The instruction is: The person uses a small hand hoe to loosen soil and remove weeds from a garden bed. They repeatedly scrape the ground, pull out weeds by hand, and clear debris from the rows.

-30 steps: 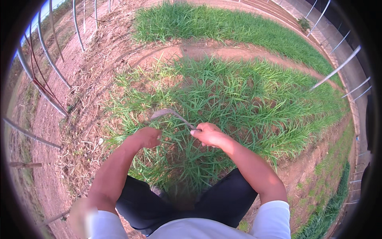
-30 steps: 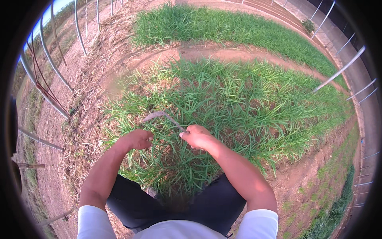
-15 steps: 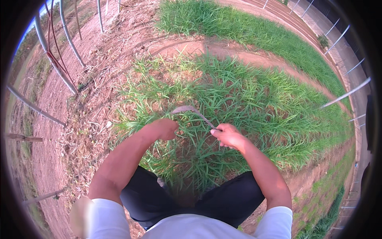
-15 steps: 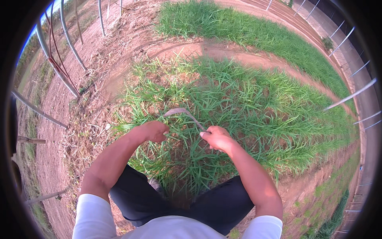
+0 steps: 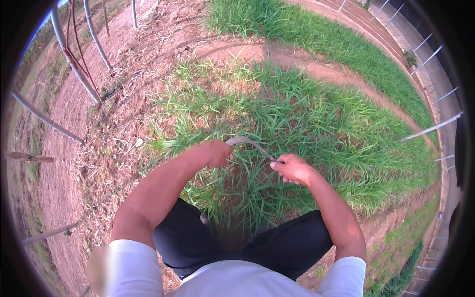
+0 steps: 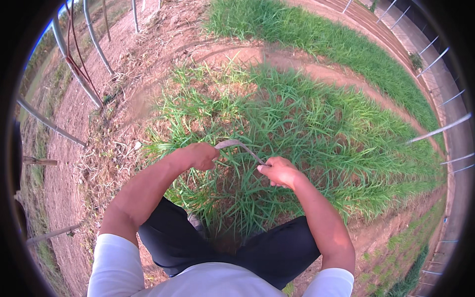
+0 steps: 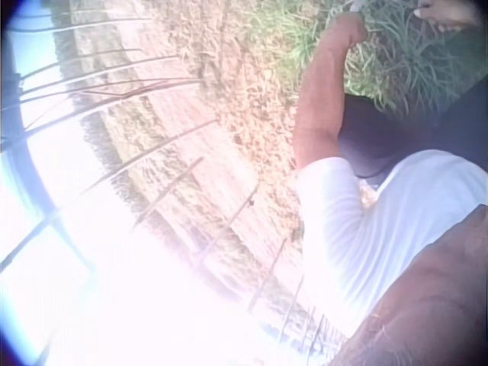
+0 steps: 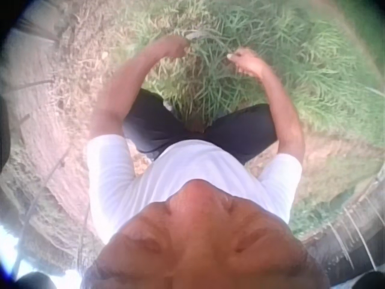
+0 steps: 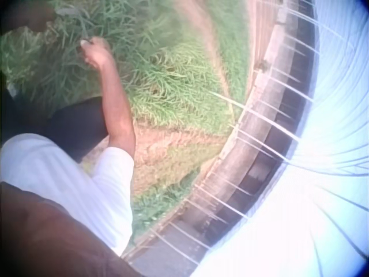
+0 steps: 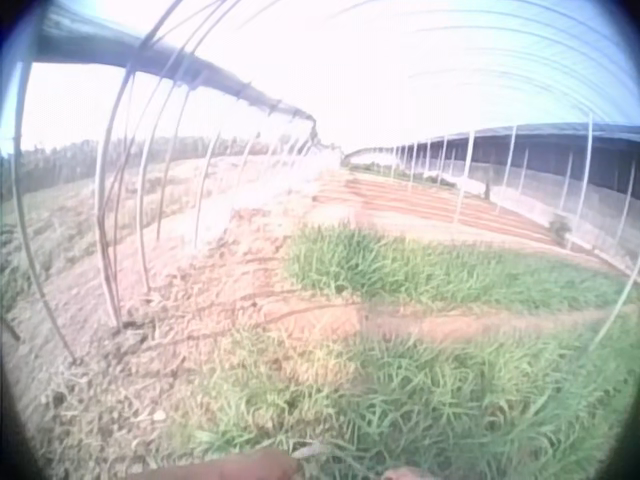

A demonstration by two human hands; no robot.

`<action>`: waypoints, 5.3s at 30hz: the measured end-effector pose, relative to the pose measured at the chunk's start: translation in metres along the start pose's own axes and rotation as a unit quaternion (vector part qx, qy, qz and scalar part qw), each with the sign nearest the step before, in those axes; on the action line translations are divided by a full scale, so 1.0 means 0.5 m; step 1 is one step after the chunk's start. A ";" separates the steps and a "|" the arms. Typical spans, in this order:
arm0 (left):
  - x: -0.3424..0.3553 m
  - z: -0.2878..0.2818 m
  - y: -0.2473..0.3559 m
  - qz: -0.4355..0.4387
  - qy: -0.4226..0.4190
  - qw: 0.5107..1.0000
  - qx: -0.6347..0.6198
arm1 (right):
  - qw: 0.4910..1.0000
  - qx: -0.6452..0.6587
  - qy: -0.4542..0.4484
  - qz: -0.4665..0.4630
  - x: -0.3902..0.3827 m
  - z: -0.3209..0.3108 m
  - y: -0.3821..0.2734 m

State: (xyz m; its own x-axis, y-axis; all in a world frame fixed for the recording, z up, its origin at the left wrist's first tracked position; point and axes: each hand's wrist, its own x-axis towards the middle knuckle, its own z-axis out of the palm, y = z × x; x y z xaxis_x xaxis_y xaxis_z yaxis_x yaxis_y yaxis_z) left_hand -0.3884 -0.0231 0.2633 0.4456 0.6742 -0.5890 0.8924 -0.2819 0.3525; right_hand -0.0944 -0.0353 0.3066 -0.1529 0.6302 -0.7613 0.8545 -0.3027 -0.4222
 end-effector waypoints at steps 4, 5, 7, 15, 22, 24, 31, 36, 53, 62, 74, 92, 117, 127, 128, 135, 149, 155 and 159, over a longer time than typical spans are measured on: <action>0.002 -0.003 0.003 0.000 -0.017 1.000 0.004 | 0.999 -0.027 -0.006 -0.017 0.008 0.006 0.009; 0.004 -0.003 0.000 0.000 -0.030 0.999 0.012 | 0.999 -0.034 -0.010 -0.016 0.009 0.005 0.008; 0.003 -0.003 -0.004 -0.002 -0.035 0.999 0.017 | 0.999 -0.049 -0.018 -0.015 0.010 0.005 0.008; 0.001 -0.001 -0.006 -0.004 -0.020 1.000 0.019 | 0.997 -0.069 -0.020 -0.027 -0.004 -0.001 0.007; -0.023 -0.035 -0.011 -0.028 -0.021 0.999 -0.009 | 0.990 -0.041 0.127 -0.038 0.005 -0.005 0.024; -0.016 -0.028 -0.055 -0.040 0.047 0.998 -0.010 | 0.981 0.009 0.185 -0.060 0.023 -0.008 0.040; -0.027 -0.018 -0.126 -0.075 0.098 0.992 -0.020 | 0.938 0.248 0.239 -0.043 0.026 -0.020 0.025; -0.007 -0.018 -0.126 -0.053 0.098 0.994 -0.022 | 0.905 0.317 0.274 -0.071 0.021 -0.026 0.029; 0.014 -0.042 -0.084 -0.086 0.272 0.957 -0.054 | 0.971 0.129 0.148 -0.135 -0.022 -0.016 -0.009; 0.038 -0.007 -0.140 -0.015 0.300 0.954 -0.026 | 0.969 0.120 0.149 -0.155 -0.002 -0.015 -0.002; 0.037 -0.005 -0.119 0.026 0.259 0.964 -0.050 | 0.961 0.126 0.172 -0.178 0.007 -0.007 0.015; 0.034 -0.006 -0.112 0.008 0.270 0.963 -0.002 | 0.968 0.186 0.121 -0.116 -0.018 -0.003 -0.016; 0.024 -0.044 0.041 0.054 0.144 0.927 -0.341 | 0.926 0.331 0.069 -0.169 -0.031 -0.012 -0.063; 0.009 -0.041 0.093 0.082 0.045 0.893 -0.441 | 0.910 0.346 0.061 -0.220 -0.017 0.013 -0.073; 0.008 -0.042 0.090 0.076 0.038 0.900 -0.427 | 0.910 0.345 0.056 -0.225 -0.018 0.014 -0.073; -0.006 -0.048 0.101 0.088 -0.003 0.919 -0.385 | 0.907 0.357 0.039 -0.220 -0.020 0.018 -0.074; 0.000 -0.037 0.097 0.124 0.062 0.933 -0.331 | 0.918 0.329 0.060 -0.216 -0.021 0.020 -0.070; 0.010 -0.028 0.097 0.113 0.066 0.912 -0.388 | 0.901 0.381 0.043 -0.205 -0.023 0.014 -0.068; 0.013 -0.034 0.093 0.106 0.020 0.883 -0.458 | 0.895 0.403 0.021 -0.190 -0.029 0.004 -0.068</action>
State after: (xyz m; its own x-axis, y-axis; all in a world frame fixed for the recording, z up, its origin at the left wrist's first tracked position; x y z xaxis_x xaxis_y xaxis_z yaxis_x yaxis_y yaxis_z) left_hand -0.3451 -0.0200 0.2883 0.5767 0.7007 -0.4200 0.3494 0.2531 0.9021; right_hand -0.1224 -0.0358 0.3311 -0.3235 0.8184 -0.4750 0.1067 -0.4672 -0.8777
